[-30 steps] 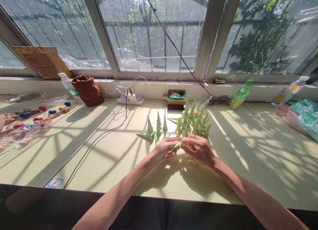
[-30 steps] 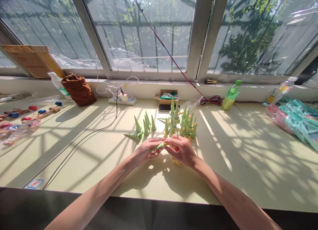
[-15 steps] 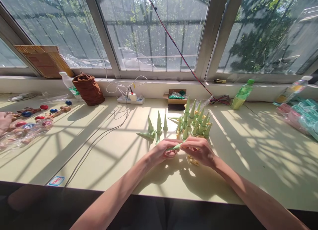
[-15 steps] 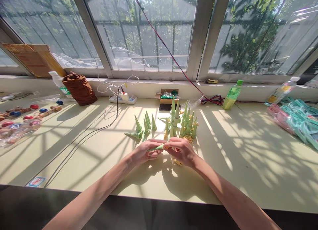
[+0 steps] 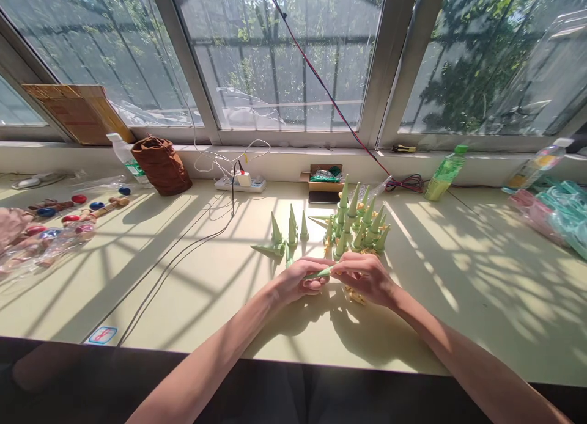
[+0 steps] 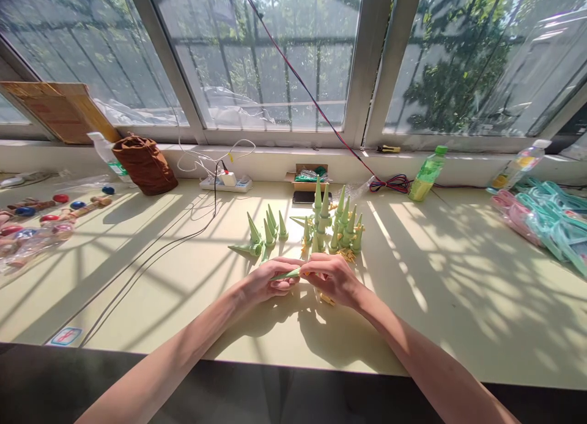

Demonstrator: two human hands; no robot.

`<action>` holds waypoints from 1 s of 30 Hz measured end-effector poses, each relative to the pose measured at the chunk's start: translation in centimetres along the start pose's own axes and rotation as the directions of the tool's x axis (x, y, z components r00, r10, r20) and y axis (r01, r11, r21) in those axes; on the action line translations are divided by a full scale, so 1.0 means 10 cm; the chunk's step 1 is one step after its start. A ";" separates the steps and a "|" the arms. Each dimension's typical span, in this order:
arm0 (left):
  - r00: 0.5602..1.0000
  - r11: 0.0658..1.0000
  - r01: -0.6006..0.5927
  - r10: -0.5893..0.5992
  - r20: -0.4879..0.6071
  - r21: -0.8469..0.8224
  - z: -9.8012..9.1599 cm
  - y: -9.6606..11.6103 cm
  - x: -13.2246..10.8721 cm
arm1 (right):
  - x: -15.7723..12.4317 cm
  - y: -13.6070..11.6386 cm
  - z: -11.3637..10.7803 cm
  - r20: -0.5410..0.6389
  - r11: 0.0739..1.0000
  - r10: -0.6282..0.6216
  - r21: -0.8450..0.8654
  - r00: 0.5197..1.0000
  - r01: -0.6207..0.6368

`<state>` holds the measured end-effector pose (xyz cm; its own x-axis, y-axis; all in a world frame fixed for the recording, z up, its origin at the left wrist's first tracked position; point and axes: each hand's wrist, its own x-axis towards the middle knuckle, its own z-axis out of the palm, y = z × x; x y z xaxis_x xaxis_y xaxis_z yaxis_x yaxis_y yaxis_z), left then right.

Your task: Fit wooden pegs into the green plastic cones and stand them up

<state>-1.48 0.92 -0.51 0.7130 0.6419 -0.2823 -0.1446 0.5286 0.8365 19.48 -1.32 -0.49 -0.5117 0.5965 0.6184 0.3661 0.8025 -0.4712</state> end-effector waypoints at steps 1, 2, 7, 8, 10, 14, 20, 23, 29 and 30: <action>1.000 1.000 0.006 -0.006 -0.007 -0.001 0.00 0.00 0.00 | 0.00 0.00 0.00 -0.001 1.000 -0.001 0.001 1.000 0.001; 1.000 1.000 0.012 -0.012 -0.012 -0.001 0.00 0.00 0.00 | 0.01 0.00 0.00 -0.002 1.000 0.000 0.002 1.000 0.000; 0.998 0.999 0.043 -0.043 -0.034 0.001 0.01 0.01 -0.01 | 0.01 -0.01 -0.01 0.008 1.000 0.013 -0.005 1.000 -0.013; 0.998 0.999 0.045 -0.045 -0.037 0.003 0.02 0.02 -0.01 | 0.01 -0.01 -0.01 0.010 1.000 0.013 -0.005 1.000 -0.013; 0.998 0.999 0.044 -0.043 -0.043 0.008 0.02 0.02 -0.02 | 0.01 -0.01 -0.01 0.008 1.000 0.008 -0.004 1.000 -0.008; 0.998 0.999 0.044 -0.043 -0.051 0.005 0.02 0.03 -0.02 | 0.00 0.00 0.01 -0.004 1.000 0.013 -0.007 1.000 -0.013; 0.997 0.997 0.017 -0.023 -0.077 -0.078 0.07 0.06 -0.02 | -0.01 0.03 0.05 -0.048 0.999 0.051 0.014 0.998 -0.051; 0.990 0.989 0.010 -0.031 -0.140 -0.150 0.09 0.08 -0.03 | 0.01 0.00 0.06 -0.096 0.997 0.082 0.006 0.992 -0.082; 0.969 0.989 -0.121 0.100 -0.226 -0.081 0.10 0.07 -0.02 | 0.01 -0.03 0.07 -0.234 0.977 0.210 0.013 0.949 -0.213; 0.963 0.987 -0.157 0.143 -0.230 -0.045 0.10 0.06 -0.01 | 0.01 -0.02 0.08 -0.248 0.967 0.256 0.050 0.934 -0.251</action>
<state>-0.96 0.58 0.53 0.5083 0.8209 -0.2605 -0.2851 0.4458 0.8485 18.73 -1.48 -0.86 -0.1917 0.7663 0.6132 0.4434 0.6250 -0.6425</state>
